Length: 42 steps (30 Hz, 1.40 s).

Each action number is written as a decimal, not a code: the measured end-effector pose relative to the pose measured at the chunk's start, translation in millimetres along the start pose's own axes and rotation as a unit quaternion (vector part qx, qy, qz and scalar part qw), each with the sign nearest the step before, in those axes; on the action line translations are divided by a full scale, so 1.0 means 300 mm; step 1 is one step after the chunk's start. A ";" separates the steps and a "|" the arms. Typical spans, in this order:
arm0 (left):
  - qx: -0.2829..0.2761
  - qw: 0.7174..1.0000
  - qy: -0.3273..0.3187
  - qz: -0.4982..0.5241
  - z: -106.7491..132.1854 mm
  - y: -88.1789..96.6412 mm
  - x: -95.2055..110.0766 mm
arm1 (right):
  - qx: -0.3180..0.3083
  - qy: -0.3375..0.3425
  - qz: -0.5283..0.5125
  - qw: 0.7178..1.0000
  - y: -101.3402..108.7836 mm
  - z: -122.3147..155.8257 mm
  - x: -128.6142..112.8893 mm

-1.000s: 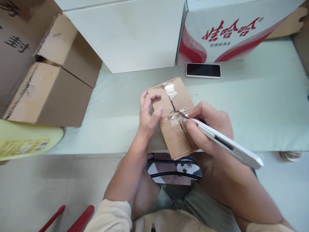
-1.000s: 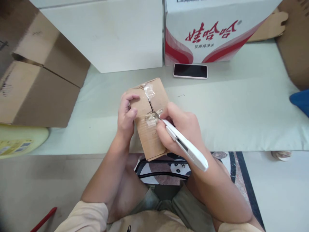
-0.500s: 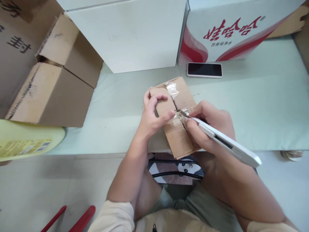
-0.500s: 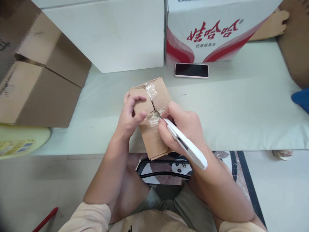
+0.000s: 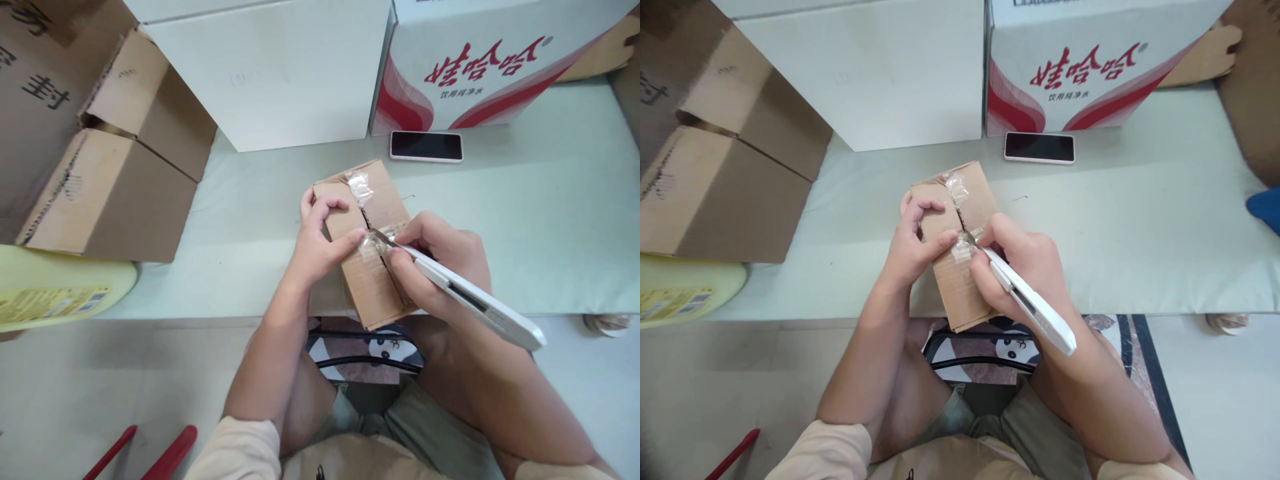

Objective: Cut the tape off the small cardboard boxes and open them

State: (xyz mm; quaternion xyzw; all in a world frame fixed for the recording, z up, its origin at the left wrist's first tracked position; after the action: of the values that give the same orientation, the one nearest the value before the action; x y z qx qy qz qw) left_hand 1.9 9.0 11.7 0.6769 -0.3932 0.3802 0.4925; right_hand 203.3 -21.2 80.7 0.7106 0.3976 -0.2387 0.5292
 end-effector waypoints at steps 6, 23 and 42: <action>-0.003 1.000 0.005 -0.001 0.000 0.002 0.003 | -0.028 -0.016 0.024 0.999 0.000 -0.018 -0.018; 0.008 1.000 -0.026 -0.017 -0.003 0.001 -0.003 | -0.026 -0.018 -0.002 0.999 0.006 -0.011 -0.021; 0.007 1.000 -0.015 -0.005 0.002 -0.008 -0.009 | 0.078 -0.020 -0.091 0.993 0.025 0.016 0.024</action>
State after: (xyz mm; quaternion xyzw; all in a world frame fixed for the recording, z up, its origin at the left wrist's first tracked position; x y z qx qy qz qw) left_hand 3.1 9.4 8.4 0.6881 -0.3945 0.3702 0.4836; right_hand 213.9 -24.3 78.0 0.7058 0.4298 -0.3306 0.4559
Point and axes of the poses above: each hand's wrist, its own z-axis away from the middle knuckle, its own y-axis out of the back of the hand, x = y × z, the point moved 1 cm from there along -z, towards the middle knuckle, and after that the axes turned 7 degrees about x, right-handed, at the moved point
